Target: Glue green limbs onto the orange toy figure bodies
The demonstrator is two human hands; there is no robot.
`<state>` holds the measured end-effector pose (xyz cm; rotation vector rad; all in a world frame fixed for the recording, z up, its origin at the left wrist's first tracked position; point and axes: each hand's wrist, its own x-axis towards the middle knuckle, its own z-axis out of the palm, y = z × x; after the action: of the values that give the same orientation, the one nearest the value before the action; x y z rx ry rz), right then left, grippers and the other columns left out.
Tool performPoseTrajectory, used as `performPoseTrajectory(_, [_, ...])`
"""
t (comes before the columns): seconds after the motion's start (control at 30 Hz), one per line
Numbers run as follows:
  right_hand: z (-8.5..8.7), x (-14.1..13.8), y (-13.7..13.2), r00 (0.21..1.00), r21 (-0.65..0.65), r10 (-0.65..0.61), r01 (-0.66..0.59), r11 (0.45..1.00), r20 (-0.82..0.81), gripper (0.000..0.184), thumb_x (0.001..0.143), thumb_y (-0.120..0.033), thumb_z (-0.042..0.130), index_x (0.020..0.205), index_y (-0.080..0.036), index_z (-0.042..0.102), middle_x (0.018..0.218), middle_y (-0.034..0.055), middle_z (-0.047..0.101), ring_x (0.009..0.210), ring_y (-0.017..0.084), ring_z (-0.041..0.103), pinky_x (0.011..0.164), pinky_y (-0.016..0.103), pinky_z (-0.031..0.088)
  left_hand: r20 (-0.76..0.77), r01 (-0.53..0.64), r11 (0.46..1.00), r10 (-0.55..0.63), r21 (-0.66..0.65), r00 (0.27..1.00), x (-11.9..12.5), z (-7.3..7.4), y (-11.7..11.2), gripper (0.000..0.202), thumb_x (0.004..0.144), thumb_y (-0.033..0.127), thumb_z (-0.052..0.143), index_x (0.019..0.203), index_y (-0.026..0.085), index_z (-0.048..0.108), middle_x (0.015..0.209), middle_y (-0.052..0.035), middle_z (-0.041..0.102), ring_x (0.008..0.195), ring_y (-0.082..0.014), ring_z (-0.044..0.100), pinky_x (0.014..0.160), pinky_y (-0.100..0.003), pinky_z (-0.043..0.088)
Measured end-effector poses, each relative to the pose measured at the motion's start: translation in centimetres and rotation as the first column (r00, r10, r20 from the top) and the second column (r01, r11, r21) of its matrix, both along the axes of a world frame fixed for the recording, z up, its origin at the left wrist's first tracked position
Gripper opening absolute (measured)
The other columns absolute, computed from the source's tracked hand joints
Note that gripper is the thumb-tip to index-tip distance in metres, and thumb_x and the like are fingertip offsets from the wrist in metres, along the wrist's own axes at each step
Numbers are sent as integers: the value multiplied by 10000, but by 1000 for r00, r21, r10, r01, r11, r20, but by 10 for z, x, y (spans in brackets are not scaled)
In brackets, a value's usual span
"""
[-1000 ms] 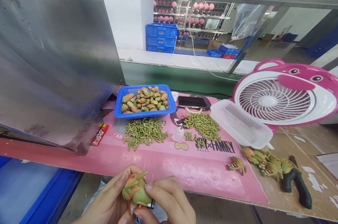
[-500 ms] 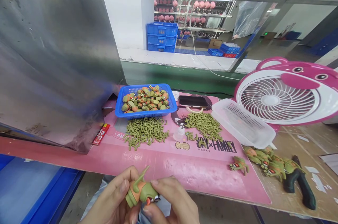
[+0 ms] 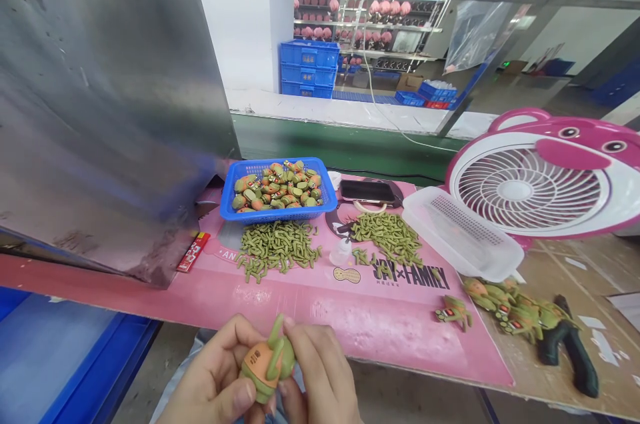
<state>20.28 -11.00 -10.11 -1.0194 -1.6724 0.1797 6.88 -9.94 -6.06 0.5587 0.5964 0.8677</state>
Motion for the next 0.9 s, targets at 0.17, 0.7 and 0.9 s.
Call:
performPoseTrajectory(0.17, [-2, -12, 0, 998, -23, -25, 23, 999, -66, 270, 930, -266, 339, 1128, -156, 487, 842, 81, 523, 734, 182, 494, 613, 303, 421, -24, -28, 1000, 28, 14, 999, 1, 0, -2, 371, 588, 362, 771, 740, 155, 503, 605, 32, 638, 457, -24, 526, 432, -108, 391])
performPoseTrajectory(0.7, [-1, 4, 0, 996, -35, 24, -21, 999, 83, 275, 916, -229, 380, 1155, -134, 476, 830, 92, 553, 719, 187, 484, 603, 301, 426, -406, 248, 810, -13, 532, 914, -11, -31, 9, 403, 773, 543, 470, 925, 172, 505, 656, -8, 529, 442, -89, 470, 425, -183, 362])
performPoseTrajectory(0.9, [0, 14, 3, 970, -54, 151, -143, 988, 188, 306, 929, -343, 311, 1015, -116, 497, 734, 57, 495, 632, 157, 448, 533, 271, 404, -525, 325, 678, 107, 660, 844, -12, -26, 8, 264, 823, 433, 407, 905, 201, 503, 619, 1, 534, 464, -131, 472, 459, -217, 337])
